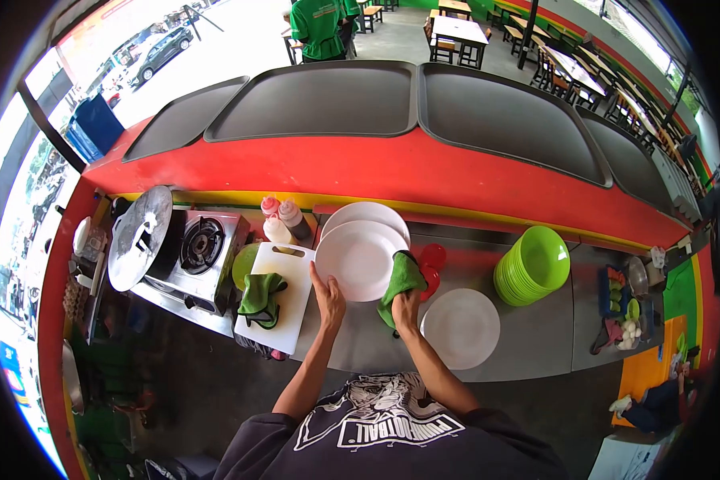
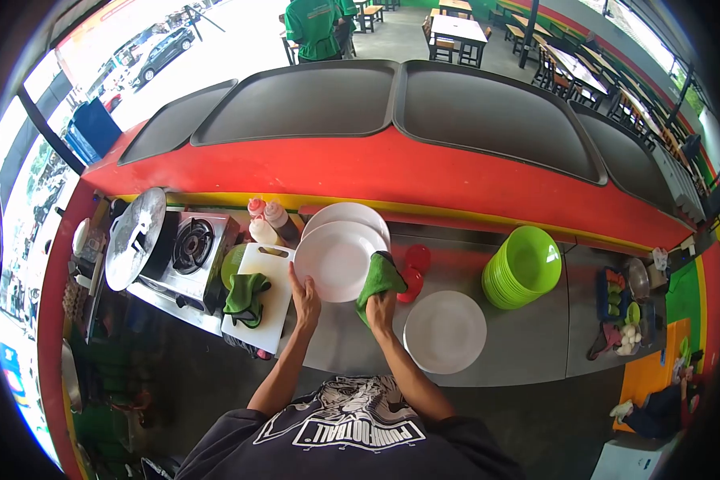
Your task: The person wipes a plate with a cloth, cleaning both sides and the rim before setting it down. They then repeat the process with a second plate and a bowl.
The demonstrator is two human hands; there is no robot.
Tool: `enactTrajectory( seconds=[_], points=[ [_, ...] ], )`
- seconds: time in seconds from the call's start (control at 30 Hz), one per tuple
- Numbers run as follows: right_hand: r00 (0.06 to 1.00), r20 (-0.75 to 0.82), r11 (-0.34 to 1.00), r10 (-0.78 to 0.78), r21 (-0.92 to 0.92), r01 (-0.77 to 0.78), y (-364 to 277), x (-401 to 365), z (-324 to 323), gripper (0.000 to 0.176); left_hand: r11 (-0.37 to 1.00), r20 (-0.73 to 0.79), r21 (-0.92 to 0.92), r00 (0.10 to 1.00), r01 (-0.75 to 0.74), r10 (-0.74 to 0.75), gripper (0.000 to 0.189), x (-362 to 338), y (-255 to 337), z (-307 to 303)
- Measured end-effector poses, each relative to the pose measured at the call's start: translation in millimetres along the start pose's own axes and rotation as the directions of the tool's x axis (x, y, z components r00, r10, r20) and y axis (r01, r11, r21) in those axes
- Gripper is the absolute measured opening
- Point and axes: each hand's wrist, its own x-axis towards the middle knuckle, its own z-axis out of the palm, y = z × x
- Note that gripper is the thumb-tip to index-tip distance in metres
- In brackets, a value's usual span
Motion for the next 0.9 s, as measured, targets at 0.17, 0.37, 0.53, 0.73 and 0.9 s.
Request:
enactTrajectory(
  seconds=[0.17, 0.37, 0.53, 0.73, 0.9],
  points=[
    [0.999, 0.049, 1.0, 0.02, -0.023, -0.019, 12, 12, -4, 0.037, 1.0, -0.029, 0.018, 1.0, -0.005, 0.006, 0.061, 6, -3, 11],
    [0.992, 0.126, 0.999, 0.029, 0.012, -0.031, -3, 14, -13, 0.043, 0.998, -0.053, 0.008, 0.996, 0.069, -0.068, 0.071, 9, 7, 18],
    [0.984, 0.085, 0.947, 0.156, 0.269, -0.173, -15, 20, -22, 0.036, 0.988, -0.019, -0.094, 0.992, 0.12, -0.122, 0.073, 3, 21, 18],
    [0.975, 0.096, 0.93, 0.199, 0.296, -0.219, -8, 31, -38, 0.042, 0.985, 0.017, -0.138, 0.995, 0.103, -0.101, 0.065, -6, 31, 12],
    [0.971, 0.079, 0.911, 0.228, 0.335, -0.241, -31, 22, -46, 0.044, 0.977, 0.042, -0.163, 0.99, 0.138, -0.133, 0.062, -19, 22, 4]
  ],
)
